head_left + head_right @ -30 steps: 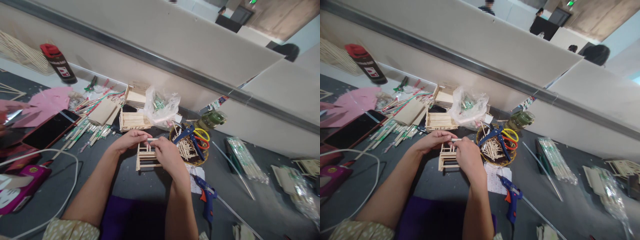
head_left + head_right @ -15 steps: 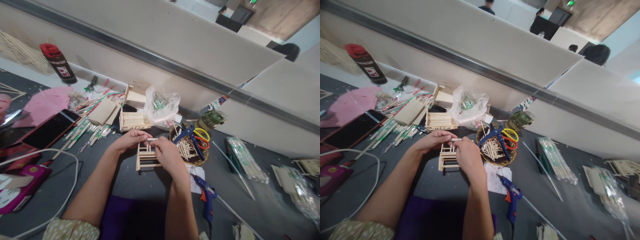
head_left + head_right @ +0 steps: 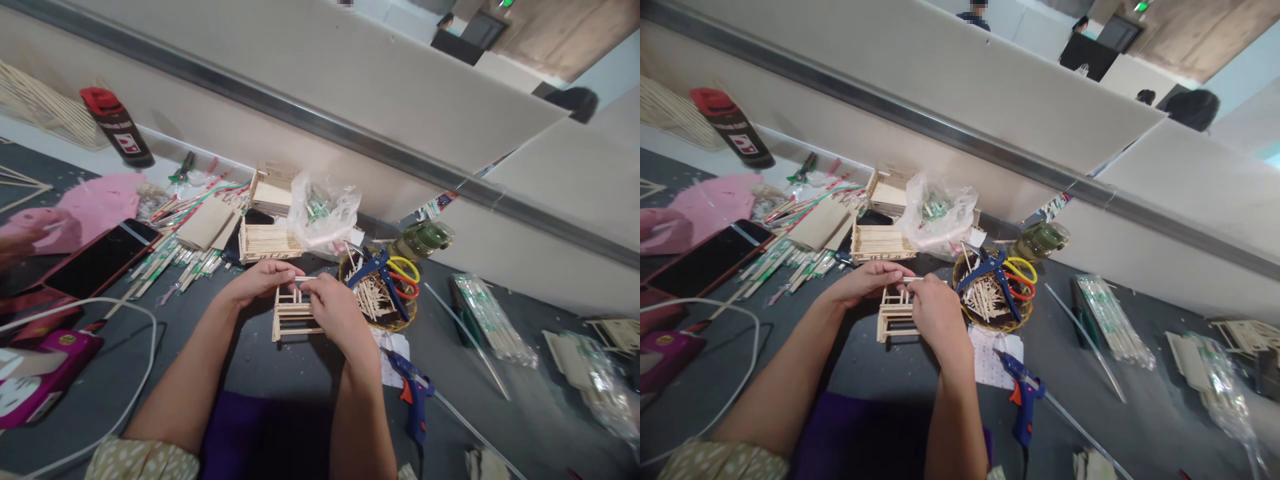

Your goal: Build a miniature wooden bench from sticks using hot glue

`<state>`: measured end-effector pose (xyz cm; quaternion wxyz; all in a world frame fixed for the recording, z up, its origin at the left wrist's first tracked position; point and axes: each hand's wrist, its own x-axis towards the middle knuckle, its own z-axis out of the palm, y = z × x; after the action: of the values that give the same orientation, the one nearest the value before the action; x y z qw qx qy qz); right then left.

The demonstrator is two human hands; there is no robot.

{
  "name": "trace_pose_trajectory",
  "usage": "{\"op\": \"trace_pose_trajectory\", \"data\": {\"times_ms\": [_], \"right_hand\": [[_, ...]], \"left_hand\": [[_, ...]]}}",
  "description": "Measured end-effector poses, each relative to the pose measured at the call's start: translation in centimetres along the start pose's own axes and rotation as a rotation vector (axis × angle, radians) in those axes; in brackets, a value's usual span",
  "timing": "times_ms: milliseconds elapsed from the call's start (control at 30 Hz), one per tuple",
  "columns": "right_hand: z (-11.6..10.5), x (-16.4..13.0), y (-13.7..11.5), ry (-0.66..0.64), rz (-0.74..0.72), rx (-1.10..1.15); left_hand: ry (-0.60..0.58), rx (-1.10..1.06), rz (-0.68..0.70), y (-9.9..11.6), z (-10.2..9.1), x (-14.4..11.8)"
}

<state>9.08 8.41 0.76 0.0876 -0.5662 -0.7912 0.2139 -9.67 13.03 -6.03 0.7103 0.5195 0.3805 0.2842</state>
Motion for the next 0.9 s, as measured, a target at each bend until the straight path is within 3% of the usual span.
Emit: {"op": "trace_pose_trajectory", "data": {"times_ms": [900], "right_hand": [[0.11, 0.03, 0.11, 0.0, -0.009, 0.025]], "left_hand": [[-0.013, -0.037, -0.048, 0.06, -0.11, 0.08]]}}
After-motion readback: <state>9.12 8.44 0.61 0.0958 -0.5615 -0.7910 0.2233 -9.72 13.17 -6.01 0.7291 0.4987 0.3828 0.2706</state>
